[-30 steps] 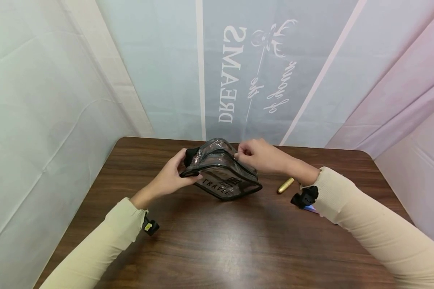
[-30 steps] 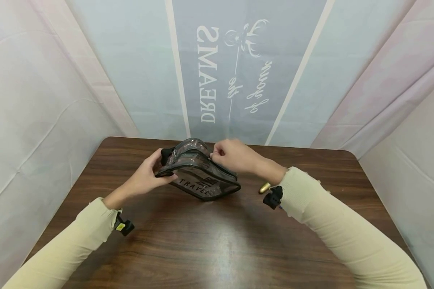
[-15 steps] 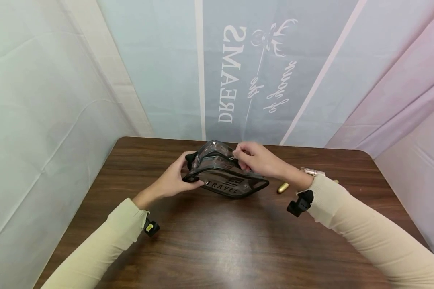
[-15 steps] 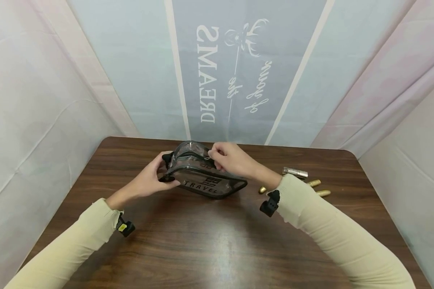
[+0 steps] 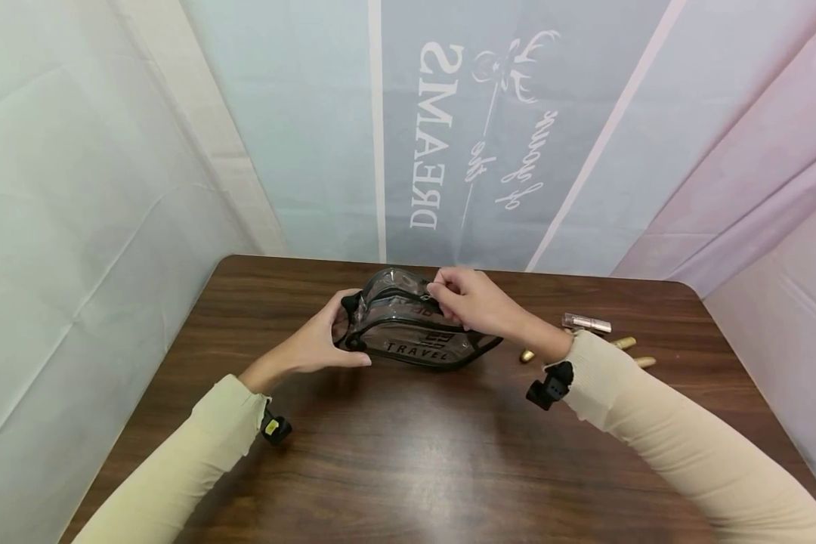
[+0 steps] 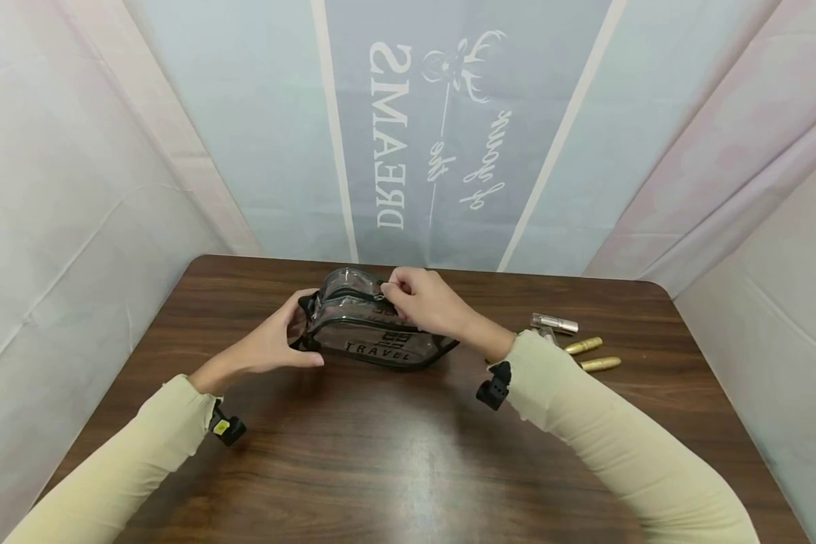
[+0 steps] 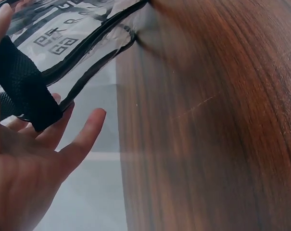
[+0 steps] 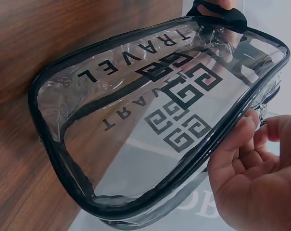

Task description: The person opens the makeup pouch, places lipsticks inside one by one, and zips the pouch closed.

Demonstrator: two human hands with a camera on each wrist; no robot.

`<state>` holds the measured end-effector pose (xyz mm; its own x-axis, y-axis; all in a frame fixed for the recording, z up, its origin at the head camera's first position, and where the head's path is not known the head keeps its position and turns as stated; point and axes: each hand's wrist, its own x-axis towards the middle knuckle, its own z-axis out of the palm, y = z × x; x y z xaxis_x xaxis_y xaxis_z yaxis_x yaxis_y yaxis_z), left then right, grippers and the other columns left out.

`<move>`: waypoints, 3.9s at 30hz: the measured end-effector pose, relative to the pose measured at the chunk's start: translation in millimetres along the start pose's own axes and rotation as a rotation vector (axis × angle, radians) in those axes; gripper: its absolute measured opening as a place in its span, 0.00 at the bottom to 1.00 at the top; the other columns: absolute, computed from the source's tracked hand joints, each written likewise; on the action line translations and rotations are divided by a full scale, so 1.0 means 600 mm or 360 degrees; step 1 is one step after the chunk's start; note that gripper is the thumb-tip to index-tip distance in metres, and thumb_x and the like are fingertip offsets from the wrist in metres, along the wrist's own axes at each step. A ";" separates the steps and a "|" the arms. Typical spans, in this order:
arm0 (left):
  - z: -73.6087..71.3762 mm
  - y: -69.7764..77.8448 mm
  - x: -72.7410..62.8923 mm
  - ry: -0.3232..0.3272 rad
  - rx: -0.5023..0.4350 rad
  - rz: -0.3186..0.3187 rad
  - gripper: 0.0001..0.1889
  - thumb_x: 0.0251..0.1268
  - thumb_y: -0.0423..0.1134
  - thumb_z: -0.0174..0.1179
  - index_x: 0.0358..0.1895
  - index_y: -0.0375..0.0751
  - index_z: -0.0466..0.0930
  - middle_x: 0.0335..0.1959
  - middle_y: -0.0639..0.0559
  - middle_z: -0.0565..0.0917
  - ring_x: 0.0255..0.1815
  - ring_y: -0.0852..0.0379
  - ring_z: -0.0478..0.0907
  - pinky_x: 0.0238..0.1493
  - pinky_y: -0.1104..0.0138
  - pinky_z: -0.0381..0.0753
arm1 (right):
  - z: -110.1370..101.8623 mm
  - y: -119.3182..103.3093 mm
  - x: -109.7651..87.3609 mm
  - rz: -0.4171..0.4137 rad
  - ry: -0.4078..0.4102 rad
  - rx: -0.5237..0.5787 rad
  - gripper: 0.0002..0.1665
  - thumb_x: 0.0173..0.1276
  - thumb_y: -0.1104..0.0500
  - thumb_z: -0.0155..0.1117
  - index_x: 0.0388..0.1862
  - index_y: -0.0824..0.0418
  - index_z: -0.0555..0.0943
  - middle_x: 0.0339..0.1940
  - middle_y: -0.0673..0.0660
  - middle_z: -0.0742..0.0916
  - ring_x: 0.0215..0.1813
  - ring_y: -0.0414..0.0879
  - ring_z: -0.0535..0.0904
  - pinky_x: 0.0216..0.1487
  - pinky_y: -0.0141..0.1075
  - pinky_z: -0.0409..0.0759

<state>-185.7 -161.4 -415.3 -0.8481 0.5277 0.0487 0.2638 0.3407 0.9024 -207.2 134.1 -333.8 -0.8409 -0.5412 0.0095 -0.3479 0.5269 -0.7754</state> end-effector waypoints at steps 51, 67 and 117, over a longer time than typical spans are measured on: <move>0.035 0.013 0.039 0.0108 0.0329 0.0296 0.43 0.60 0.48 0.74 0.76 0.52 0.62 0.68 0.52 0.68 0.61 0.54 0.71 0.63 0.53 0.71 | 0.067 -0.010 0.024 -0.0020 0.0056 -0.0214 0.15 0.80 0.55 0.57 0.30 0.56 0.76 0.18 0.49 0.76 0.18 0.42 0.68 0.28 0.36 0.68; 0.051 -0.008 0.035 0.0139 0.0411 0.0418 0.42 0.72 0.69 0.51 0.79 0.50 0.54 0.71 0.44 0.60 0.70 0.49 0.59 0.68 0.45 0.64 | 0.065 -0.013 0.023 0.0001 -0.0014 -0.0208 0.15 0.81 0.54 0.56 0.32 0.57 0.78 0.19 0.50 0.77 0.19 0.43 0.68 0.28 0.36 0.69; 0.054 -0.007 0.037 0.0105 0.0452 0.0432 0.38 0.72 0.63 0.56 0.78 0.50 0.58 0.70 0.45 0.62 0.69 0.49 0.59 0.67 0.46 0.63 | -0.001 0.014 -0.014 0.0043 -0.0131 -0.0334 0.14 0.80 0.57 0.56 0.30 0.58 0.77 0.19 0.51 0.78 0.21 0.45 0.71 0.31 0.40 0.72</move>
<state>-190.5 -126.0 -431.7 -0.7552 0.5804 0.3046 0.5912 0.4025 0.6989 -203.5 143.3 -340.1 -0.8173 -0.5722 -0.0677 -0.4116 0.6621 -0.6263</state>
